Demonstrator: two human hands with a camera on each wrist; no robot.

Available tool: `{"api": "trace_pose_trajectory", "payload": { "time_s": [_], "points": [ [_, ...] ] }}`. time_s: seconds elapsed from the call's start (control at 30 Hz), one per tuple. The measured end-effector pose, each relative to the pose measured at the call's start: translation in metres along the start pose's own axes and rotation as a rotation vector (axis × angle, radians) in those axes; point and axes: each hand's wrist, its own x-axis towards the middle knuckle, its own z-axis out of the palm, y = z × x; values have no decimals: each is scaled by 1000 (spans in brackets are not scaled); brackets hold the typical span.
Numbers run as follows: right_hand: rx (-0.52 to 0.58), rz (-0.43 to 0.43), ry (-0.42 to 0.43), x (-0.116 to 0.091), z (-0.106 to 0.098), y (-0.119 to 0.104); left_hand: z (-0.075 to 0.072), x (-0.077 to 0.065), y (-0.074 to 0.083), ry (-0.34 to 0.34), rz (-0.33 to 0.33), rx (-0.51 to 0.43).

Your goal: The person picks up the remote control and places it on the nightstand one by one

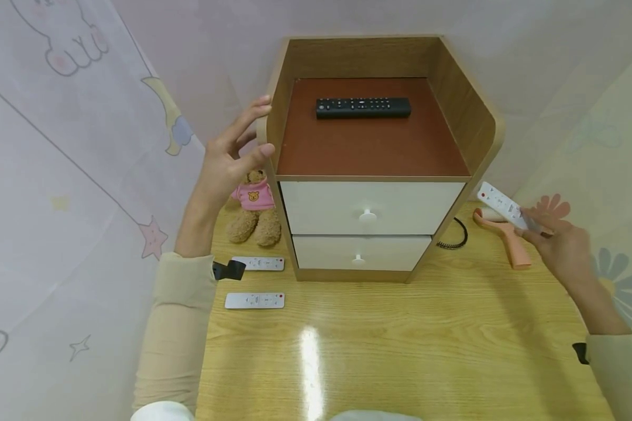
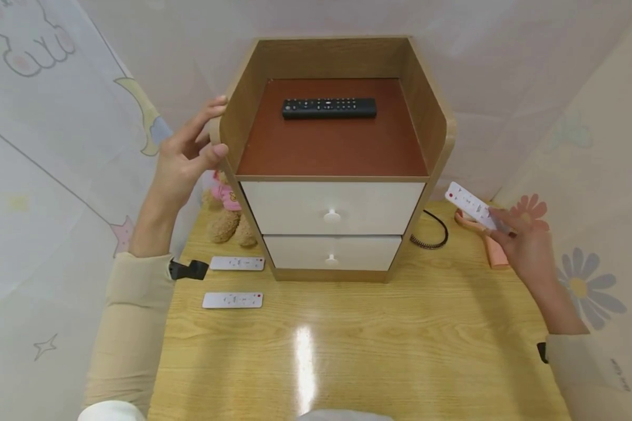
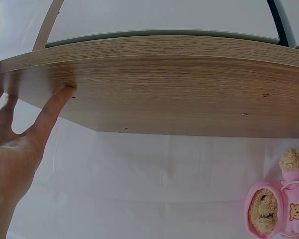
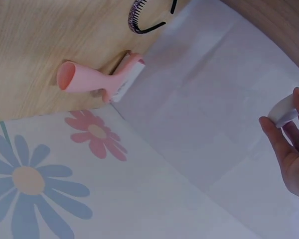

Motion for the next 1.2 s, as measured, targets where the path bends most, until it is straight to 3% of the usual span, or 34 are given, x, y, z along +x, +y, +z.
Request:
{"api": "trace_pose_trajectory", "payload": {
  "time_s": [0.4,0.57,0.73,1.07,1.2],
  "points": [
    [12,2,49,18,-26,-19,0,1,-2,-9,36,10],
    [28,-26,72,25,-35,-25,0,0,-2,-10,26,4],
    [38,-1,68,30,-44,-30,1,0,-3,-14,12,-23],
    [-6,57,59,48,-61,-38,0,2,-4,-19,64,23],
    [-66,53,52,55,-68,-44,-1,1,-3,-11,40,20]
  ]
}}
